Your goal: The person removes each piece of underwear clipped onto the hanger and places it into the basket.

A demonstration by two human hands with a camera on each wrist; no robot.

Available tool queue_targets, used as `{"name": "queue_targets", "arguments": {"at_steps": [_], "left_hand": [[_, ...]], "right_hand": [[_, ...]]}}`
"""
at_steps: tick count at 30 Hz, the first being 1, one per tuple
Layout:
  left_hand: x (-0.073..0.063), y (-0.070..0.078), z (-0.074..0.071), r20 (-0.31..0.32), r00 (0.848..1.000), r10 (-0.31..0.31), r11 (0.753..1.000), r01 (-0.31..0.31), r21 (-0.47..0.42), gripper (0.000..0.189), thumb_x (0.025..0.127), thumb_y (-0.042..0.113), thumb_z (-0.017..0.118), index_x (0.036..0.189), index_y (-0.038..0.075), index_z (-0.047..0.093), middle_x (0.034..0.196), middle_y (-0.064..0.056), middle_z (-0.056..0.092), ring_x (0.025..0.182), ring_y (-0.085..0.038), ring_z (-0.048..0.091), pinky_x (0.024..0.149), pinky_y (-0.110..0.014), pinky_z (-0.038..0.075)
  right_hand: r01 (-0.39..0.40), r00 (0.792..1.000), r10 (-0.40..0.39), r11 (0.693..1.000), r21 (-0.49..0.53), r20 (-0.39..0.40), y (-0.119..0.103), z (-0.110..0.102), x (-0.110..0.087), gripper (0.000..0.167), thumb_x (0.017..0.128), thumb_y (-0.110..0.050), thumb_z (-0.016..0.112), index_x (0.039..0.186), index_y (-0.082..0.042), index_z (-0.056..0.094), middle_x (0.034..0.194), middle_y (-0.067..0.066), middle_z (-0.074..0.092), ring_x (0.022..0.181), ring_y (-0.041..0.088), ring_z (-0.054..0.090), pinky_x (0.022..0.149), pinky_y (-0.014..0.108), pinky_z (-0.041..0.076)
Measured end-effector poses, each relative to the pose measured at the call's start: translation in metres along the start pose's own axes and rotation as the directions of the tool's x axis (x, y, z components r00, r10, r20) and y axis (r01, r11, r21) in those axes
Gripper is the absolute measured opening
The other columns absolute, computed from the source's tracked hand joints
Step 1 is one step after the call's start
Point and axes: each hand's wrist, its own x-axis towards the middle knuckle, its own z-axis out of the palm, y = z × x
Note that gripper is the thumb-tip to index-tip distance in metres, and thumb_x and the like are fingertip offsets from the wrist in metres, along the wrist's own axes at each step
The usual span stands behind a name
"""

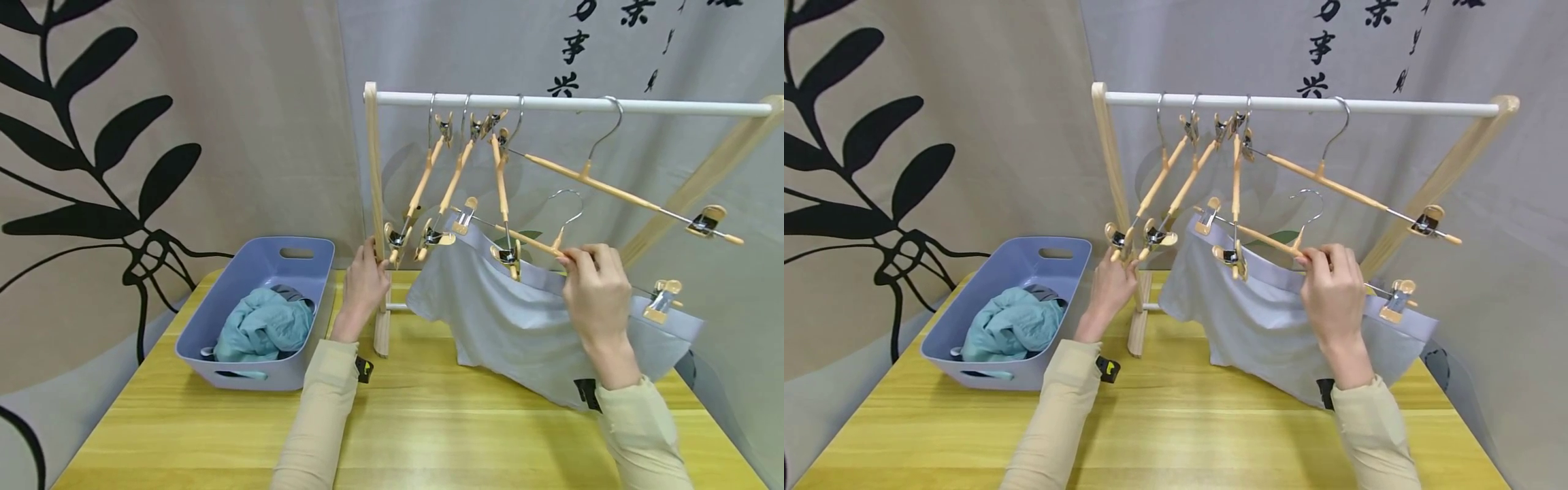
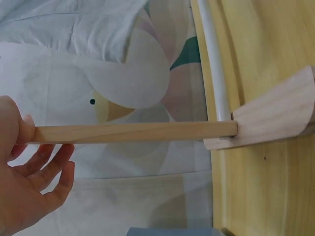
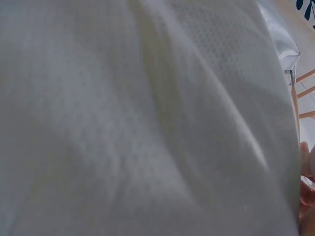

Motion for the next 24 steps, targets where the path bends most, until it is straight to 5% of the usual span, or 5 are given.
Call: {"name": "queue_targets", "arguments": {"at_steps": [9, 13, 20, 22, 24], "left_hand": [[-0.005, 0.006, -0.003, 0.007, 0.999, -0.051, 0.997, 0.052, -0.065, 0.050, 0.096, 0.015, 0.054, 0.140, -0.002, 0.038, 0.114, -0.020, 0.060, 0.093, -0.036, 0.065, 0.073, -0.044, 0.055], [-0.012, 0.016, -0.004, -0.105, 0.994, -0.037, 0.995, 0.027, -0.095, 0.049, 0.095, 0.014, 0.054, 0.139, -0.002, 0.039, 0.127, -0.021, 0.053, 0.105, -0.037, 0.060, 0.082, -0.045, 0.054], [-0.017, 0.044, -0.015, -0.441, 0.897, 0.023, 0.983, -0.101, -0.154, 0.030, 0.092, 0.007, 0.053, 0.120, -0.004, 0.052, 0.121, -0.021, 0.054, 0.109, -0.035, 0.049, 0.091, -0.042, 0.045], [-0.018, 0.053, -0.020, -0.450, 0.893, 0.021, 0.973, -0.122, -0.198, 0.027, 0.090, 0.003, 0.052, 0.116, -0.004, 0.052, 0.117, -0.020, 0.056, 0.107, -0.033, 0.050, 0.090, -0.041, 0.045], [-0.019, 0.061, -0.026, -0.413, 0.911, 0.010, 0.957, -0.128, -0.260, 0.028, 0.087, -0.001, 0.050, 0.116, -0.005, 0.052, 0.111, -0.021, 0.058, 0.102, -0.033, 0.053, 0.087, -0.041, 0.047]], "right_hand": [[0.038, 0.999, -0.038, 0.999, 0.010, 0.012, -0.012, -0.002, -0.005, 0.014, 0.085, -0.003, 0.066, 0.085, 0.011, 0.067, 0.081, 0.024, 0.058, 0.074, 0.041, 0.054, 0.065, 0.048, 0.045], [0.054, 0.998, -0.055, 0.998, 0.011, 0.025, -0.019, -0.004, -0.006, 0.015, 0.086, -0.004, 0.066, 0.085, 0.011, 0.067, 0.081, 0.024, 0.058, 0.074, 0.040, 0.054, 0.065, 0.047, 0.046], [0.087, 0.996, -0.088, 0.995, 0.047, 0.017, -0.029, -0.005, -0.008, 0.023, 0.092, -0.009, 0.060, 0.084, 0.011, 0.067, 0.080, 0.024, 0.058, 0.072, 0.040, 0.054, 0.065, 0.046, 0.045], [0.094, 0.995, -0.095, 0.994, 0.057, 0.013, -0.031, -0.005, -0.009, 0.021, 0.090, -0.008, 0.062, 0.084, 0.011, 0.067, 0.080, 0.024, 0.058, 0.072, 0.040, 0.054, 0.065, 0.046, 0.045], [0.106, 0.994, -0.107, 0.992, 0.067, 0.010, -0.033, -0.005, -0.009, 0.017, 0.088, -0.005, 0.063, 0.084, 0.011, 0.067, 0.079, 0.024, 0.057, 0.071, 0.039, 0.054, 0.065, 0.045, 0.045]]}}
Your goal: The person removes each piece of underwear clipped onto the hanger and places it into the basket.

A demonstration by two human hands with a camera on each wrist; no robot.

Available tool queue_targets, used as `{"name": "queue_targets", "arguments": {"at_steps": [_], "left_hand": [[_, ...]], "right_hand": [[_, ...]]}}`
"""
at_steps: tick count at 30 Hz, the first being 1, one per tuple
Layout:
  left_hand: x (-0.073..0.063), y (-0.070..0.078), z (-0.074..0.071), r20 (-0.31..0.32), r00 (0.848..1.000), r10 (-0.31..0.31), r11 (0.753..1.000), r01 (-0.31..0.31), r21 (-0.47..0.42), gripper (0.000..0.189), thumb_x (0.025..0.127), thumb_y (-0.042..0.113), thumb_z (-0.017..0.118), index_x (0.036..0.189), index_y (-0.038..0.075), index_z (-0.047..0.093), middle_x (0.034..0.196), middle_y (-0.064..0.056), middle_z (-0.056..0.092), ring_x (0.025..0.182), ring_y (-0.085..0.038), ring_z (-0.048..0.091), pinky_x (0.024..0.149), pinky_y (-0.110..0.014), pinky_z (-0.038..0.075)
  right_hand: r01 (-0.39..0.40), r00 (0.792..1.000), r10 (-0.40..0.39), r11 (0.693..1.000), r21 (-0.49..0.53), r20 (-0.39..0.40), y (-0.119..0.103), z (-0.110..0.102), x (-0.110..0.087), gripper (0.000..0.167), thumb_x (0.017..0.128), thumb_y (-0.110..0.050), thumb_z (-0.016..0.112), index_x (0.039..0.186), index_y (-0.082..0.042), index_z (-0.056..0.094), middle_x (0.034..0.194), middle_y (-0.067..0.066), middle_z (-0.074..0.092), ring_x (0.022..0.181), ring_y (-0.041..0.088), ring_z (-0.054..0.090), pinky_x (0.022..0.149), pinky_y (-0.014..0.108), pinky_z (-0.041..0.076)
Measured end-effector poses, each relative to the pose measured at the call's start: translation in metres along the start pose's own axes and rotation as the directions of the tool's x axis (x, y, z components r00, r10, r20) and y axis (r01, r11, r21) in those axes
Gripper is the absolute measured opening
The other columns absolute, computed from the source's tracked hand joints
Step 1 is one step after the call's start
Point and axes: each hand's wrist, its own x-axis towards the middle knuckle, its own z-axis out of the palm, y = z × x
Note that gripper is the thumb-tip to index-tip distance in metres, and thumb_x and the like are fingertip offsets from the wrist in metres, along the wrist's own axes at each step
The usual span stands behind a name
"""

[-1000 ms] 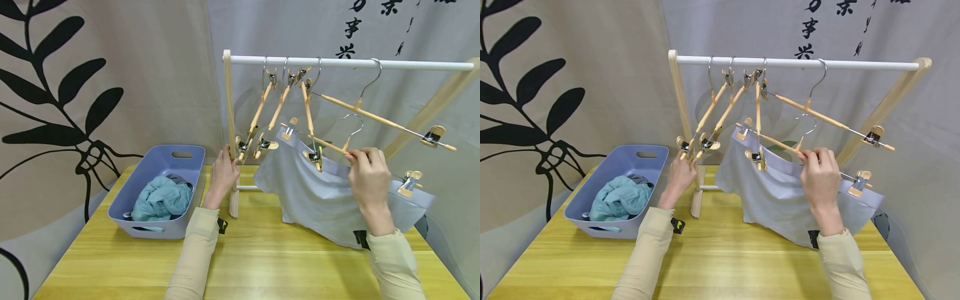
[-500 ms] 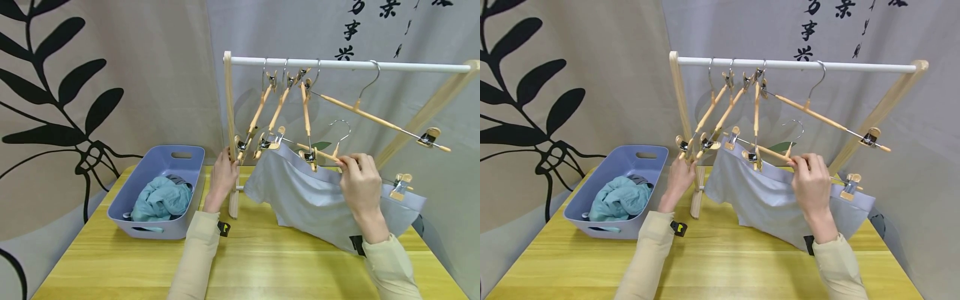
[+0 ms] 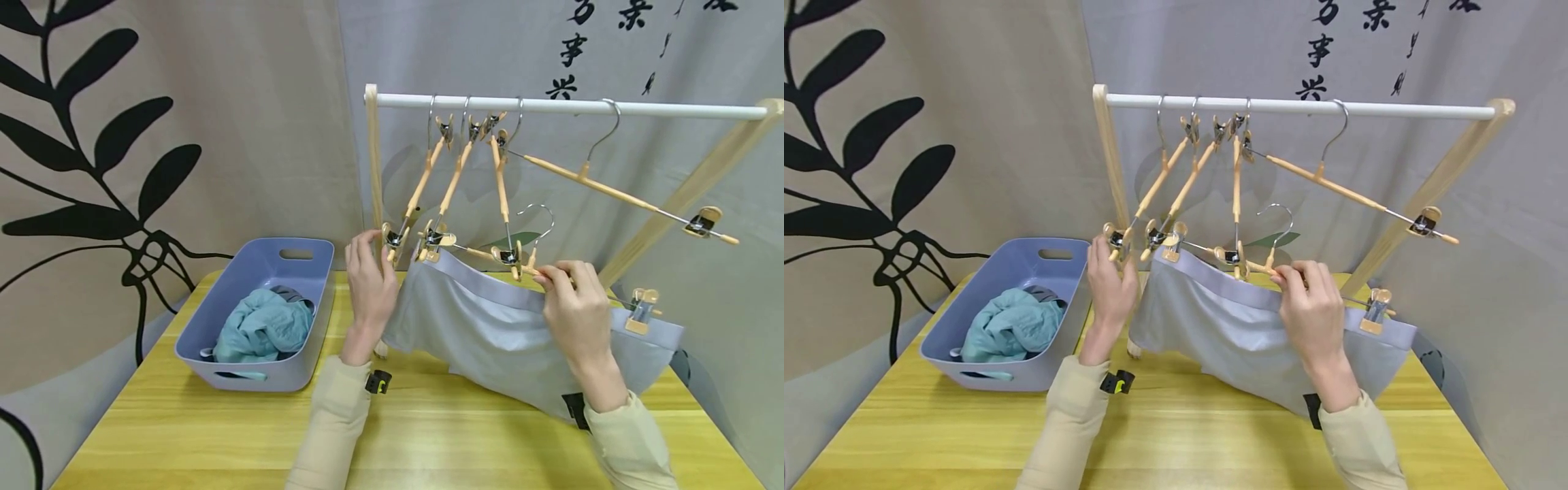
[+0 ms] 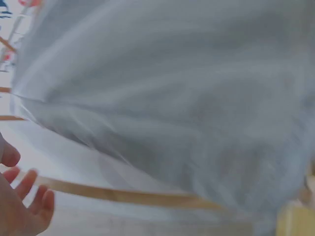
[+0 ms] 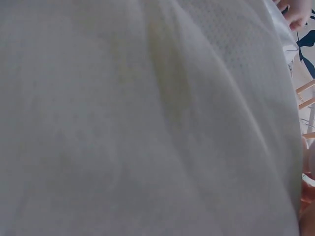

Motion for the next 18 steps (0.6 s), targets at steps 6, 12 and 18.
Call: {"name": "queue_targets", "arguments": {"at_steps": [6, 12, 18], "left_hand": [[0.007, 0.023, -0.009, 0.231, 0.972, -0.050, 0.986, 0.084, -0.141, 0.030, 0.097, 0.016, 0.049, 0.118, -0.004, 0.053, 0.105, -0.020, 0.063, 0.092, -0.032, 0.059, 0.081, -0.042, 0.050], [0.009, 0.032, -0.013, 0.327, 0.945, -0.028, 0.970, 0.104, -0.219, 0.024, 0.097, 0.015, 0.052, 0.112, -0.003, 0.059, 0.098, -0.018, 0.068, 0.076, -0.025, 0.064, 0.067, -0.027, 0.052], [0.009, 0.036, -0.016, 0.362, 0.932, -0.013, 0.963, 0.109, -0.247, 0.021, 0.092, 0.009, 0.059, 0.107, -0.005, 0.064, 0.089, -0.018, 0.072, 0.066, -0.024, 0.069, 0.054, -0.022, 0.051]], "right_hand": [[0.039, 0.999, -0.038, 0.999, 0.021, -0.010, -0.005, 0.001, -0.003, 0.021, 0.091, -0.010, 0.062, 0.084, 0.009, 0.067, 0.079, 0.022, 0.058, 0.070, 0.038, 0.055, 0.064, 0.043, 0.046], [0.085, 0.996, -0.083, 0.996, 0.035, -0.044, -0.012, 0.001, -0.006, 0.032, 0.095, -0.018, 0.056, 0.082, 0.009, 0.067, 0.077, 0.022, 0.059, 0.068, 0.037, 0.056, 0.062, 0.041, 0.045], [0.104, 0.992, -0.100, 0.993, 0.063, -0.074, -0.017, 0.000, -0.008, 0.035, 0.096, -0.020, 0.054, 0.080, 0.009, 0.066, 0.076, 0.021, 0.059, 0.065, 0.037, 0.054, 0.060, 0.040, 0.043]]}}
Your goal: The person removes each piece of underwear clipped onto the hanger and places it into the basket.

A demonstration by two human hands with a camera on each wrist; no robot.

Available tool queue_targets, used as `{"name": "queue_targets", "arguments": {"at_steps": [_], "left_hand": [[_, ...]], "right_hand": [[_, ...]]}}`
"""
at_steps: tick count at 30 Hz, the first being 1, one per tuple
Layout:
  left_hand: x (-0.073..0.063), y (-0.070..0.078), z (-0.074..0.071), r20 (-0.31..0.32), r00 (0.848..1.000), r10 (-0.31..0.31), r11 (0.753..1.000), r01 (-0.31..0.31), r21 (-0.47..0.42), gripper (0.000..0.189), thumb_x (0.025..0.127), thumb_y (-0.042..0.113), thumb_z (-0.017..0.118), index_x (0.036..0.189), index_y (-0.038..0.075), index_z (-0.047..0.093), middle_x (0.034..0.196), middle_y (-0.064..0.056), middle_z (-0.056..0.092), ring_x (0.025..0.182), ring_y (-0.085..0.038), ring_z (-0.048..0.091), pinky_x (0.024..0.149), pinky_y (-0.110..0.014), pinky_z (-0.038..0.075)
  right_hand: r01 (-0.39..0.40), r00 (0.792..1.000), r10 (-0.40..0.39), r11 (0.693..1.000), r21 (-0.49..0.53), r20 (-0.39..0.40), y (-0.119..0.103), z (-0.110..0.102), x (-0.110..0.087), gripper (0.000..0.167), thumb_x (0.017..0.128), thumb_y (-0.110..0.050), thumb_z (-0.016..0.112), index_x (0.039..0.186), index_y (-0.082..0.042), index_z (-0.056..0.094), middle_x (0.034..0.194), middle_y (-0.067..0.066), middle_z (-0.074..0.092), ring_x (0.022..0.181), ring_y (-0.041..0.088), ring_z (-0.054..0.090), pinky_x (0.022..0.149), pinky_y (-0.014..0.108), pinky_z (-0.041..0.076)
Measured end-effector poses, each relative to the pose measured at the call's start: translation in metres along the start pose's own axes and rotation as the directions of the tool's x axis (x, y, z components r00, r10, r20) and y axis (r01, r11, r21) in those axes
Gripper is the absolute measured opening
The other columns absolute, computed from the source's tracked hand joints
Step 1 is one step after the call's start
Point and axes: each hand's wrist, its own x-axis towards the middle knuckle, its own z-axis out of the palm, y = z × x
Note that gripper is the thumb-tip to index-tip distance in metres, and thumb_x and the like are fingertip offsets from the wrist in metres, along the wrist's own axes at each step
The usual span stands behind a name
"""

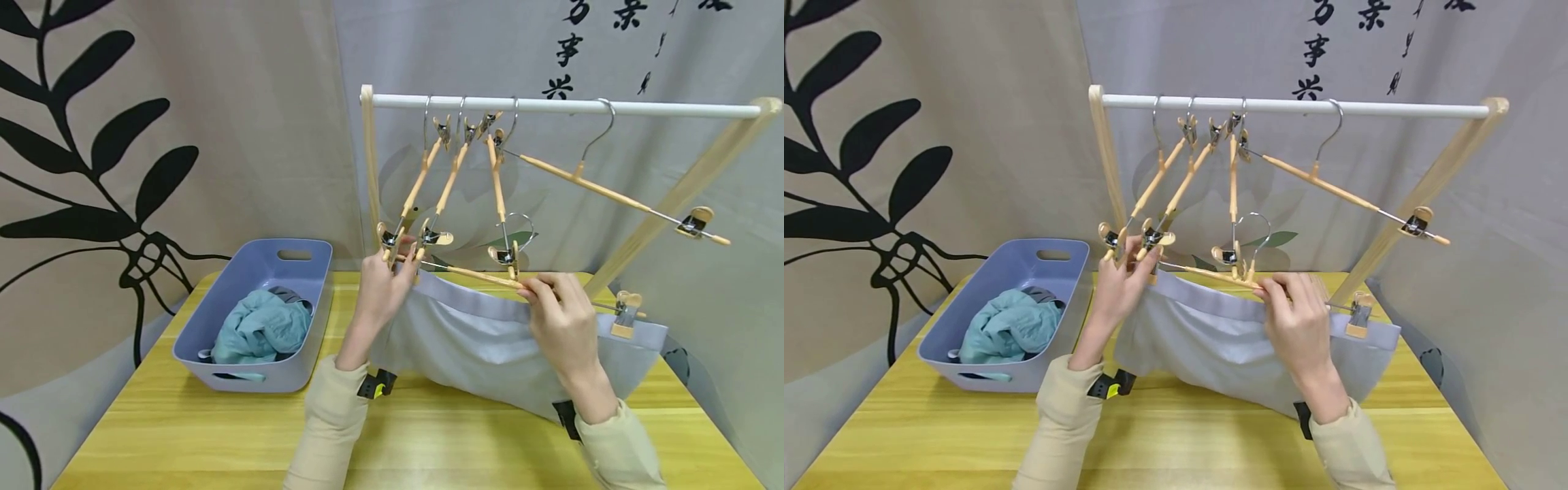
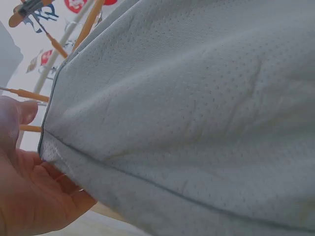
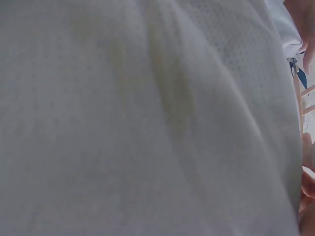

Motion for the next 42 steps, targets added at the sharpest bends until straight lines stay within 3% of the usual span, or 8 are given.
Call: {"name": "queue_targets", "arguments": {"at_steps": [6, 12, 14, 18, 21, 27, 42], "left_hand": [[-0.003, 0.005, -0.004, 0.011, 1.000, -0.006, 0.999, 0.006, 0.047, 0.024, 0.096, 0.016, 0.054, 0.103, -0.004, 0.067, 0.087, -0.016, 0.073, 0.065, -0.021, 0.067, 0.054, -0.022, 0.049], [-0.004, 0.009, -0.008, 0.058, 0.991, -0.119, 0.993, 0.120, -0.006, 0.029, 0.098, 0.021, 0.052, 0.105, -0.001, 0.068, 0.082, -0.015, 0.074, 0.046, -0.004, 0.049, 0.041, -0.020, 0.029], [-0.004, 0.010, -0.009, 0.071, 0.985, -0.155, 0.987, 0.158, -0.029, 0.029, 0.098, 0.022, 0.052, 0.105, 0.000, 0.068, 0.081, -0.015, 0.074, 0.048, 0.000, 0.051, 0.040, -0.020, 0.028], [-0.005, 0.012, -0.009, 0.077, 0.975, -0.209, 0.974, 0.214, -0.077, 0.029, 0.097, 0.023, 0.053, 0.105, -0.001, 0.068, 0.084, -0.016, 0.074, 0.052, -0.002, 0.056, 0.041, -0.019, 0.031], [-0.006, 0.014, -0.010, 0.065, 0.970, -0.233, 0.965, 0.239, -0.110, 0.029, 0.097, 0.023, 0.054, 0.105, -0.001, 0.068, 0.085, -0.018, 0.074, 0.058, -0.012, 0.065, 0.044, -0.018, 0.036], [-0.008, 0.013, -0.008, 0.029, 0.973, -0.228, 0.964, 0.229, -0.135, 0.029, 0.096, 0.025, 0.055, 0.097, 0.000, 0.069, 0.082, -0.018, 0.073, 0.075, -0.027, 0.072, 0.049, -0.018, 0.040], [-0.010, 0.013, -0.002, -0.046, 0.982, -0.182, 0.967, 0.170, -0.188, 0.026, 0.096, 0.019, 0.056, 0.094, -0.004, 0.067, 0.079, -0.021, 0.072, 0.071, -0.030, 0.072, 0.048, -0.018, 0.044]], "right_hand": [[0.013, 1.000, -0.012, 1.000, 0.025, -0.023, -0.006, 0.000, 0.001, 0.035, 0.096, -0.019, 0.054, 0.080, 0.009, 0.066, 0.076, 0.021, 0.059, 0.065, 0.036, 0.053, 0.059, 0.039, 0.042], [0.020, 0.999, -0.020, 0.999, 0.026, -0.026, -0.008, -0.001, 0.002, 0.034, 0.096, -0.019, 0.055, 0.080, 0.008, 0.067, 0.077, 0.021, 0.060, 0.065, 0.036, 0.054, 0.058, 0.039, 0.042], [0.022, 0.999, -0.021, 0.999, 0.027, -0.026, -0.008, -0.001, 0.002, 0.034, 0.096, -0.019, 0.055, 0.080, 0.008, 0.067, 0.077, 0.021, 0.060, 0.065, 0.036, 0.054, 0.058, 0.040, 0.043], [0.021, 1.000, -0.020, 0.999, 0.029, -0.023, -0.008, 0.000, 0.003, 0.034, 0.096, -0.020, 0.055, 0.080, 0.008, 0.067, 0.077, 0.021, 0.060, 0.066, 0.036, 0.054, 0.059, 0.040, 0.042], [0.019, 1.000, -0.018, 0.999, 0.035, -0.023, -0.008, 0.001, 0.003, 0.034, 0.096, -0.020, 0.055, 0.080, 0.008, 0.067, 0.077, 0.021, 0.060, 0.065, 0.036, 0.054, 0.059, 0.040, 0.042], [0.021, 0.999, -0.020, 0.999, 0.044, -0.028, -0.009, 0.002, 0.002, 0.033, 0.096, -0.019, 0.055, 0.080, 0.008, 0.067, 0.077, 0.020, 0.059, 0.065, 0.035, 0.053, 0.059, 0.039, 0.042], [0.021, 0.999, -0.019, 0.999, 0.047, -0.031, -0.010, 0.002, 0.003, 0.035, 0.096, -0.021, 0.055, 0.080, 0.008, 0.068, 0.076, 0.020, 0.059, 0.064, 0.034, 0.053, 0.057, 0.038, 0.040]]}}
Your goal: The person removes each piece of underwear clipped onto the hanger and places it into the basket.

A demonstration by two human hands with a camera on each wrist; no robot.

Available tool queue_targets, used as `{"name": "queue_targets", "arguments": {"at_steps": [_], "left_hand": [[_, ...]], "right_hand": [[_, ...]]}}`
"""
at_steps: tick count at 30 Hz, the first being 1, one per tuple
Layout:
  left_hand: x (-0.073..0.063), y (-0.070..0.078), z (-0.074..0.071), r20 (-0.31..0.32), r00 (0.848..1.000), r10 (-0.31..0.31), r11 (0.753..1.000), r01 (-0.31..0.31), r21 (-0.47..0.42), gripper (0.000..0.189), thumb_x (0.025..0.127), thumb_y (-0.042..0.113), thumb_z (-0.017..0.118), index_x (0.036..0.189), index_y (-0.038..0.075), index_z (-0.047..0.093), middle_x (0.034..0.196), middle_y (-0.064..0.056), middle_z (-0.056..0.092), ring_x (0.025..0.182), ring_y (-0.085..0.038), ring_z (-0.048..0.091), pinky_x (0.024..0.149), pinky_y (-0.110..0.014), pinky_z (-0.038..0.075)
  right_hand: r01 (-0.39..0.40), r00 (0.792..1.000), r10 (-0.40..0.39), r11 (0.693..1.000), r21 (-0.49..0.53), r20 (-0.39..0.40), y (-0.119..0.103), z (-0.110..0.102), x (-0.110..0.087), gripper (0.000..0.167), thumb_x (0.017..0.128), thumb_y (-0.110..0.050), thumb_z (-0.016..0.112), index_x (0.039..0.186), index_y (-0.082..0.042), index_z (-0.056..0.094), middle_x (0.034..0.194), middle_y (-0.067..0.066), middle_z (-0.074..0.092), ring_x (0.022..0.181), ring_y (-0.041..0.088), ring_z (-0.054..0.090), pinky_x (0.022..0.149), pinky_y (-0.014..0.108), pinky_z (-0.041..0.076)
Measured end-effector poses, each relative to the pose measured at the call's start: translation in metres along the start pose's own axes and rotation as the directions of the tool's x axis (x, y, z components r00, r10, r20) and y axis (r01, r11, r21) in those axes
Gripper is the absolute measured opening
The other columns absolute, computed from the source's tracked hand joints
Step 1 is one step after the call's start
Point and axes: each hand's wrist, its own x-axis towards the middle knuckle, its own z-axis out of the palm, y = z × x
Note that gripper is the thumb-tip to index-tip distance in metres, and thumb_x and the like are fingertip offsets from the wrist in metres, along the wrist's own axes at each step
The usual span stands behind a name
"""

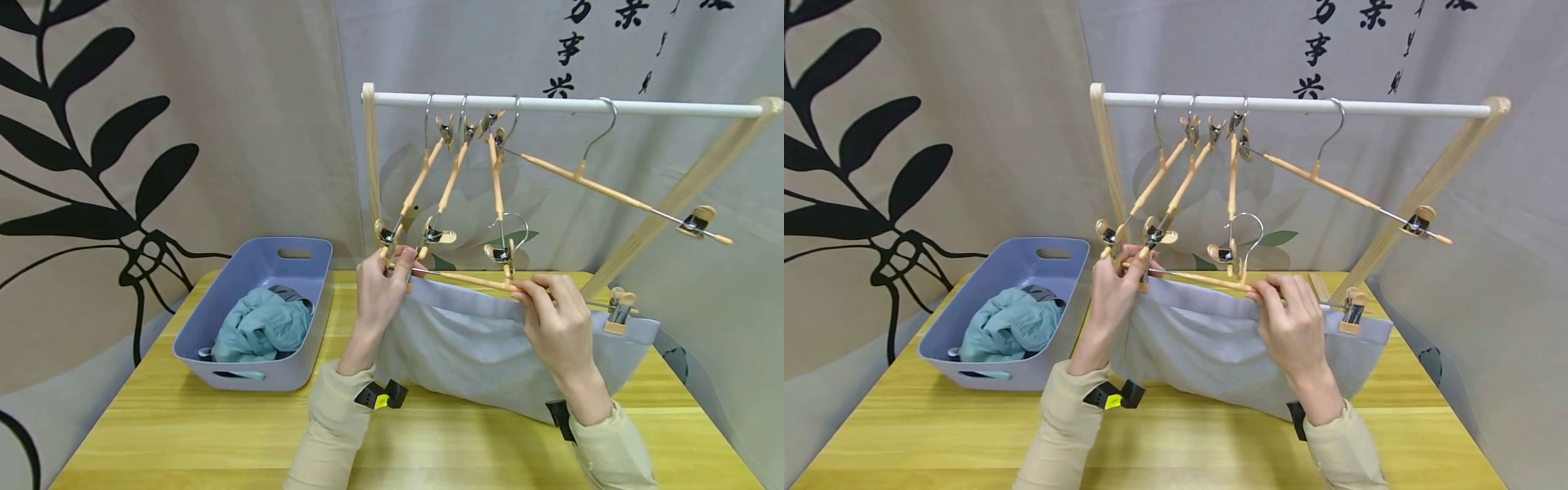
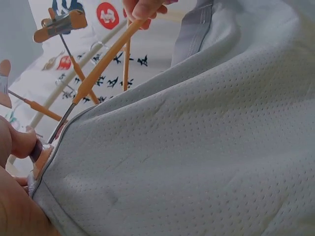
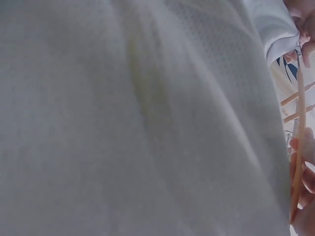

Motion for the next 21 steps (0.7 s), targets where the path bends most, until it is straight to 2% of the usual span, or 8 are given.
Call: {"name": "queue_targets", "arguments": {"at_steps": [12, 21], "left_hand": [[-0.0015, 0.0010, 0.0013, -0.039, 0.999, 0.036, 0.999, -0.038, -0.033, 0.024, 0.094, 0.017, 0.059, 0.090, -0.006, 0.066, 0.076, -0.023, 0.071, 0.068, -0.031, 0.072, 0.046, -0.018, 0.045], [-0.0020, 0.0018, 0.0018, -0.058, 0.998, 0.023, 0.998, -0.026, -0.051, 0.022, 0.093, 0.014, 0.060, 0.090, -0.007, 0.066, 0.076, -0.025, 0.070, 0.070, -0.033, 0.071, 0.047, -0.017, 0.041]], "right_hand": [[0.009, 1.000, -0.009, 1.000, 0.003, -0.007, -0.0008, -0.0010, 0.0019, 0.035, 0.096, -0.020, 0.055, 0.080, 0.008, 0.067, 0.076, 0.020, 0.059, 0.064, 0.034, 0.053, 0.057, 0.038, 0.041], [0.012, 1.000, -0.012, 1.000, -0.002, -0.007, -0.0011, -0.0014, 0.0025, 0.035, 0.095, -0.021, 0.056, 0.079, 0.008, 0.067, 0.076, 0.020, 0.060, 0.063, 0.034, 0.053, 0.055, 0.038, 0.040]]}}
